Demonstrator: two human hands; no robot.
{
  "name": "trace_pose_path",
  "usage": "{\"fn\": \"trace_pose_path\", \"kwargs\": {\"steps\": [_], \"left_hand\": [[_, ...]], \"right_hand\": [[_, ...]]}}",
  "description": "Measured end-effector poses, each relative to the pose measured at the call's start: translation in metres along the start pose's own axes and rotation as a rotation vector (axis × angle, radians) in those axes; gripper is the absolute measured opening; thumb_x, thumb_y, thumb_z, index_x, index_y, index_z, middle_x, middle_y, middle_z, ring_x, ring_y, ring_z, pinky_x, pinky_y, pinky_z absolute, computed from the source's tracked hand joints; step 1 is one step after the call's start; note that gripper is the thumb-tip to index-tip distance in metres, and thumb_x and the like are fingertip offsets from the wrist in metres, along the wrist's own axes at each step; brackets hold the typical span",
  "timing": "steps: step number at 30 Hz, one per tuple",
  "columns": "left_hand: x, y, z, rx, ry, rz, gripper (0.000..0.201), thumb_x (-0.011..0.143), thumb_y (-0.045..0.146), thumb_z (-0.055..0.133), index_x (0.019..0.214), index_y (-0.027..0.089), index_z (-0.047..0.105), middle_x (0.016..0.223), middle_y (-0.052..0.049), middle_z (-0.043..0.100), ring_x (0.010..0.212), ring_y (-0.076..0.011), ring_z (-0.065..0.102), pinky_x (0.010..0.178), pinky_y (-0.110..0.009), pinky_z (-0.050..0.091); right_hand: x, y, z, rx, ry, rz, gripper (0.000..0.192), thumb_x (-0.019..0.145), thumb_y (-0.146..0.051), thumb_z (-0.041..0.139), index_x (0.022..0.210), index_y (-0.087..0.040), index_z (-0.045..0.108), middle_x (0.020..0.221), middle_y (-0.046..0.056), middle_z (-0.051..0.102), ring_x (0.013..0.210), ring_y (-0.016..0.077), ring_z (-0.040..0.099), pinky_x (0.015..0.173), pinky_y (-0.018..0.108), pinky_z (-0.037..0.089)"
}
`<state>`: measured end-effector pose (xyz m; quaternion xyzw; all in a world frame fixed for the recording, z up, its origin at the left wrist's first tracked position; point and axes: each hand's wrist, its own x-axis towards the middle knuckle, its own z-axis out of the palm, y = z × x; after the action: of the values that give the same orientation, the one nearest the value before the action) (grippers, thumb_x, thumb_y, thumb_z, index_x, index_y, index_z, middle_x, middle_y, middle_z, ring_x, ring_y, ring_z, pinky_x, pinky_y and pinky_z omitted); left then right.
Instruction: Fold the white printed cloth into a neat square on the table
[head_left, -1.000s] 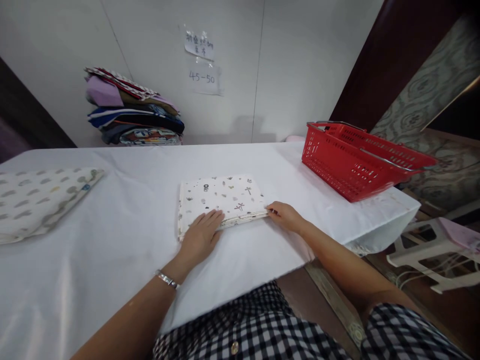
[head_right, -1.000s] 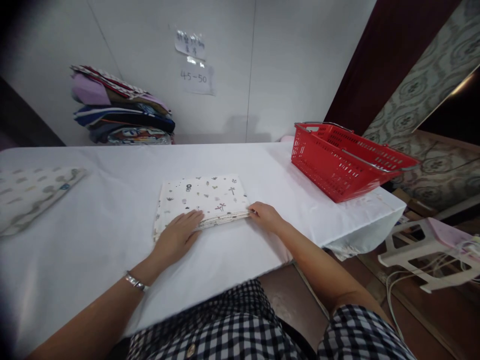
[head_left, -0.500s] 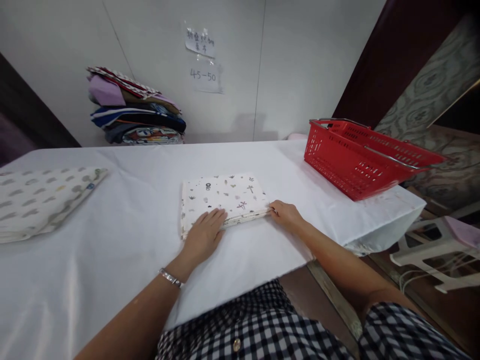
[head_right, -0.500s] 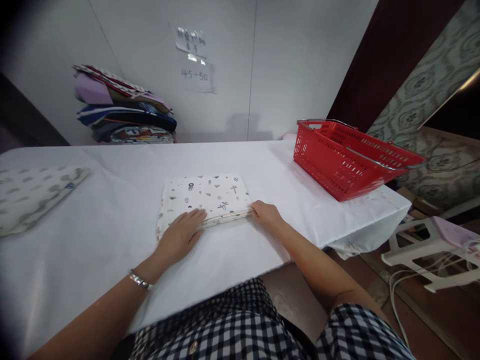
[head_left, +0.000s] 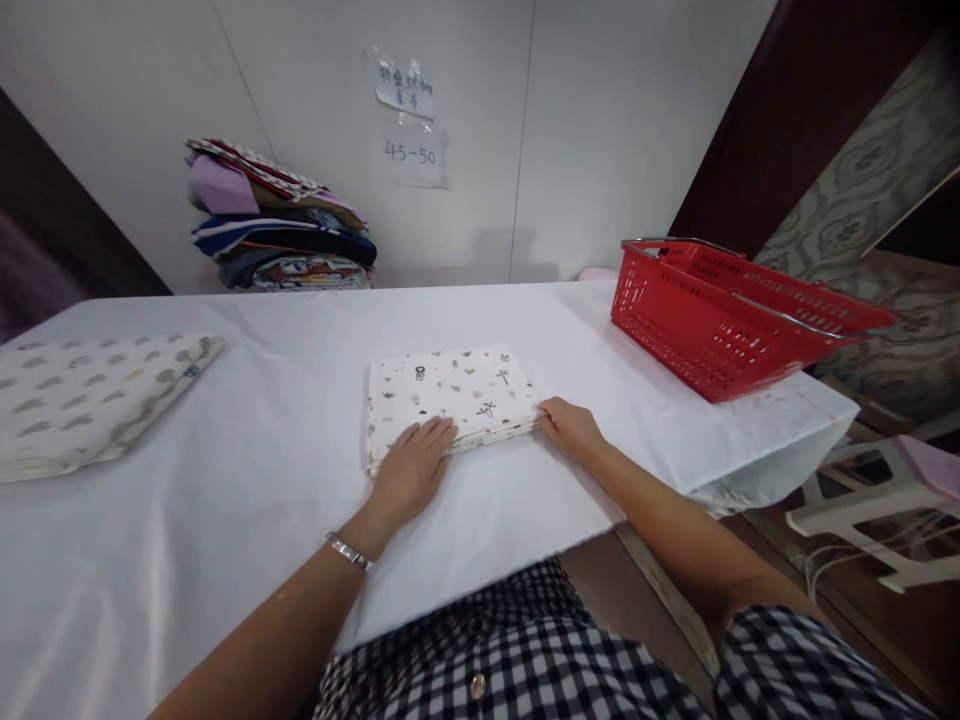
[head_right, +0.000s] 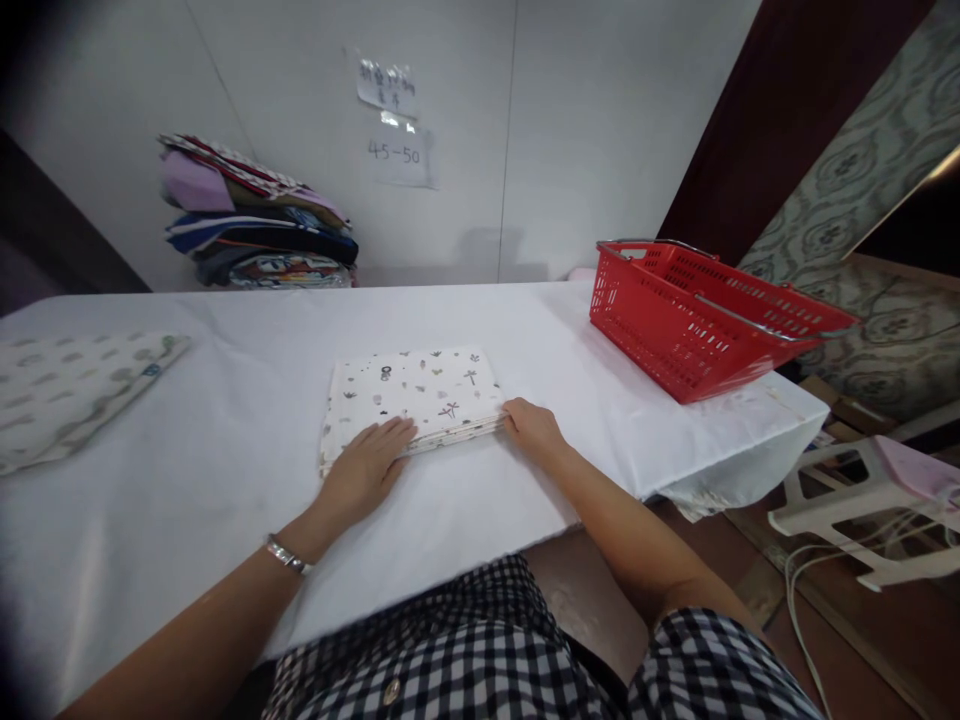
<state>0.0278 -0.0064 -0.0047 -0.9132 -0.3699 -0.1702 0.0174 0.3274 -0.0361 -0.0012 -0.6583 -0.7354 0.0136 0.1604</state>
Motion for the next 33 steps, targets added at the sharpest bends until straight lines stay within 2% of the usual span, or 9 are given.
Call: {"fn": "trace_pose_path", "kwargs": {"steps": [7,11,15,20,26,33], "left_hand": [[0.001,0.000,0.001,-0.021,0.015,0.001,0.040,0.091,0.024,0.031,0.126,0.017,0.050,0.134,-0.007,0.049,0.127,-0.0205,0.041,0.106,-0.044,0.032],[0.001,-0.001,0.003,-0.011,0.030,0.003,0.039,0.091,0.022,0.032,0.125,0.018,0.051,0.133,-0.007,0.050,0.126,-0.0209,0.042,0.106,-0.044,0.033],[0.001,-0.001,0.005,-0.002,0.033,-0.003,0.039,0.092,0.022,0.031,0.124,0.019,0.052,0.133,-0.006,0.051,0.126,-0.0210,0.043,0.105,-0.045,0.034],[0.001,-0.001,0.007,-0.011,0.036,-0.010,0.039,0.092,0.020,0.032,0.125,0.019,0.051,0.133,-0.007,0.050,0.126,-0.0212,0.043,0.106,-0.045,0.033],[-0.010,-0.006,0.007,0.002,0.074,0.003,0.040,0.091,0.015,0.031,0.126,0.021,0.050,0.134,-0.006,0.050,0.126,-0.0179,0.043,0.105,-0.042,0.036],[-0.041,-0.010,-0.007,0.060,0.117,-0.067,0.037,0.090,0.020,0.036,0.123,0.019,0.053,0.127,-0.007,0.056,0.119,-0.0199,0.050,0.102,-0.043,0.040]], "right_hand": [[-0.004,0.005,0.000,0.014,-0.030,-0.042,0.026,0.090,-0.021,0.039,0.111,-0.021,0.054,0.105,0.005,0.061,0.094,0.0165,0.056,0.074,0.026,0.041],[-0.008,-0.002,-0.004,0.013,0.056,-0.084,0.028,0.090,-0.021,0.039,0.113,-0.021,0.055,0.114,0.008,0.057,0.105,0.0191,0.051,0.084,0.031,0.043],[-0.009,-0.021,-0.001,0.021,0.151,-0.186,0.039,0.087,-0.018,0.040,0.125,-0.018,0.049,0.132,0.011,0.047,0.121,0.0232,0.041,0.099,0.040,0.035],[-0.009,-0.040,0.010,0.024,0.045,-0.352,0.051,0.087,-0.023,0.042,0.137,-0.017,0.035,0.144,0.012,0.035,0.133,0.0239,0.027,0.107,0.047,0.025],[-0.011,-0.034,0.021,0.000,0.001,-0.347,0.052,0.090,-0.030,0.040,0.140,-0.019,0.032,0.144,0.009,0.035,0.134,0.0210,0.029,0.110,0.047,0.022],[-0.014,-0.034,0.021,-0.002,0.005,-0.364,0.050,0.090,-0.028,0.039,0.139,-0.018,0.034,0.144,0.008,0.035,0.133,0.0213,0.030,0.110,0.047,0.023]]}}
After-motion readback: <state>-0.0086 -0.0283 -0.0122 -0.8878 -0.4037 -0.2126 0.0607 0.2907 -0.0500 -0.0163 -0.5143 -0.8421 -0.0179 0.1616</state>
